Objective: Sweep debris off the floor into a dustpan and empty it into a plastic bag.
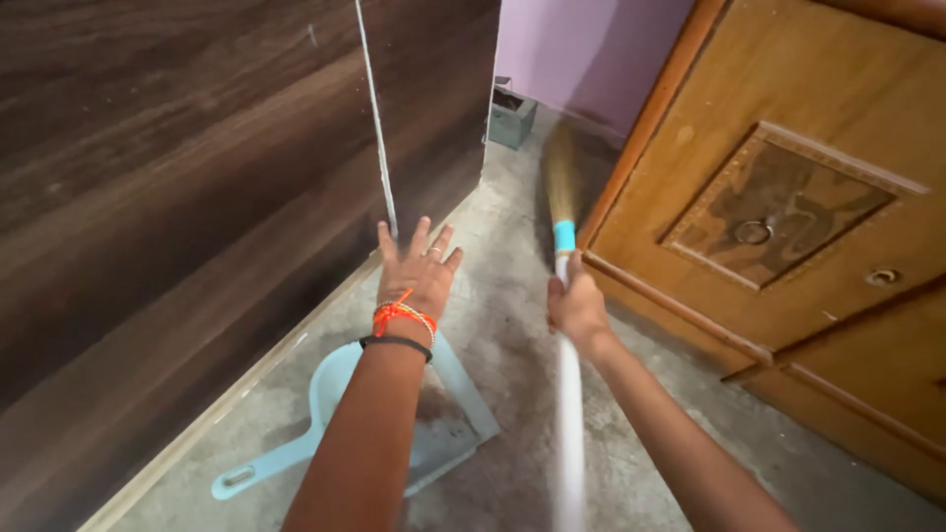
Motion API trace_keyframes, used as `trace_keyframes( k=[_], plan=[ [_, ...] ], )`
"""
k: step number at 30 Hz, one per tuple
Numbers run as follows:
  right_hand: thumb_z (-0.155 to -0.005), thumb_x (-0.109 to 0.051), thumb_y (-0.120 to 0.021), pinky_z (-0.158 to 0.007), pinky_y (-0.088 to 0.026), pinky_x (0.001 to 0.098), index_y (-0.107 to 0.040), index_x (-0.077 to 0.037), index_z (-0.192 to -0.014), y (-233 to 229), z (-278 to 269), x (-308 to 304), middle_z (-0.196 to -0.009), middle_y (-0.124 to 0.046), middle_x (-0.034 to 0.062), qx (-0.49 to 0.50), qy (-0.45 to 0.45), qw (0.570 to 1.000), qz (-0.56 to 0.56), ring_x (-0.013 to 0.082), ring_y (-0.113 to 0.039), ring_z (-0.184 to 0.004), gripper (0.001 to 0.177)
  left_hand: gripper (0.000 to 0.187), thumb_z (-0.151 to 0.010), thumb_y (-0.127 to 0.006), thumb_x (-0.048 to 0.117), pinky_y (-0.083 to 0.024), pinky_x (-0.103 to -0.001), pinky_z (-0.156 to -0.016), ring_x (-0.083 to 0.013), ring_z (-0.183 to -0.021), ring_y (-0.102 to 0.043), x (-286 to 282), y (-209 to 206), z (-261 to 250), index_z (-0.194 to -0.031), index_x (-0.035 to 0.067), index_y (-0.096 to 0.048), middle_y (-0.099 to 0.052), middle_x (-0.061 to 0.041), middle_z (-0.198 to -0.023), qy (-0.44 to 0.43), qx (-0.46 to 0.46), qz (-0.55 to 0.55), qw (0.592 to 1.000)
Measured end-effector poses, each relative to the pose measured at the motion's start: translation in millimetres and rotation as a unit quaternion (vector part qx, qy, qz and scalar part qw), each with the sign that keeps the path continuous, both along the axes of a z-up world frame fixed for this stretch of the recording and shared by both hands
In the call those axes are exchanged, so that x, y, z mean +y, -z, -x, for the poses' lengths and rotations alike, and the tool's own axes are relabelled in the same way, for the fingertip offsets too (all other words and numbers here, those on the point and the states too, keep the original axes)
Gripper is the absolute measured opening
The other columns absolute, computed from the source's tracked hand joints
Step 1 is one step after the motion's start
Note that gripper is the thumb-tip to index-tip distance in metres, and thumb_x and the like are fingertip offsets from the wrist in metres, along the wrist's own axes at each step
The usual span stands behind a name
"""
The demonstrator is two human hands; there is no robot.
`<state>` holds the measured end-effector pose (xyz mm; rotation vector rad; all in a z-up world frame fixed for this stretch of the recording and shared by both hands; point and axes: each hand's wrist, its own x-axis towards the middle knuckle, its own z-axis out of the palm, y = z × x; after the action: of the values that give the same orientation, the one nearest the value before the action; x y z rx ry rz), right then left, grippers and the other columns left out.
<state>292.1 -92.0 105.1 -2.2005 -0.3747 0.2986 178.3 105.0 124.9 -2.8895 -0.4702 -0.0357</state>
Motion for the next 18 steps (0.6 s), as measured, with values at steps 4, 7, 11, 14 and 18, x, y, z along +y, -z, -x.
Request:
trace_keyframes(
  k=[4,7,11,14,18],
  plan=[
    [-0.096,-0.015,-0.053,-0.047,-0.054,0.0394,-0.020,-0.011,-0.162,7.8,-31.1,26.3,-0.076,-0.065,0.0158,0.031,0.031,0.997,-0.070,0.0229,-0.061,-0.051,0.074,0.056,-0.100,-0.044,0.014,0.001,-0.078,-0.114,-0.0249,-0.157,-0.008,-3.7,-18.5,-0.7,-0.153,0.033,-0.040,-0.014,0.006,-0.170,-0.011,0.015,-0.012,1.000],
    [-0.098,-0.011,-0.051,-0.046,-0.055,0.0401,-0.024,-0.002,-0.159,15.8,-40.0,37.6,-0.081,-0.066,0.0159,0.059,0.050,0.997,-0.021,0.0247,-0.064,-0.053,0.068,0.062,-0.097,-0.047,0.012,0.004,-0.078,-0.112,-0.0245,-0.157,-0.003,-3.1,-25.9,0.8,-0.154,0.034,-0.037,-0.007,0.009,-0.171,-0.019,0.072,-0.017,0.997],
    [-0.095,-0.011,-0.054,-0.051,-0.057,0.0419,-0.024,-0.002,-0.159,49.7,-27.7,22.9,-0.084,-0.072,0.0229,0.035,-0.019,0.996,0.084,0.0293,-0.070,-0.060,0.071,0.059,-0.100,-0.043,0.012,0.007,-0.079,-0.113,-0.0218,-0.157,-0.003,5.9,-10.3,3.5,-0.153,0.037,-0.039,-0.006,0.010,-0.171,-0.010,0.062,-0.023,0.998],
    [-0.093,-0.014,-0.058,-0.063,-0.058,0.0452,-0.031,-0.003,-0.155,79.1,-23.3,-5.6,-0.089,-0.072,0.0270,-0.070,-0.102,0.979,0.160,0.0337,-0.072,-0.074,0.069,0.059,-0.100,-0.042,0.013,0.008,-0.079,-0.112,-0.0205,-0.158,-0.004,7.3,-10.2,12.3,-0.153,0.038,-0.039,-0.005,0.010,-0.172,-0.018,0.068,-0.013,0.997],
    [-0.094,-0.017,-0.061,-0.076,-0.056,0.0476,-0.040,-0.006,-0.152,34.9,9.0,-48.6,-0.093,-0.071,0.0264,-0.149,-0.190,0.959,0.150,0.0353,-0.071,-0.087,0.063,0.053,-0.106,-0.037,0.015,0.008,-0.079,-0.115,-0.0185,-0.159,-0.007,13.0,-2.2,22.1,-0.152,0.041,-0.039,-0.007,0.011,-0.172,-0.039,0.054,0.033,0.997]
  ],
)
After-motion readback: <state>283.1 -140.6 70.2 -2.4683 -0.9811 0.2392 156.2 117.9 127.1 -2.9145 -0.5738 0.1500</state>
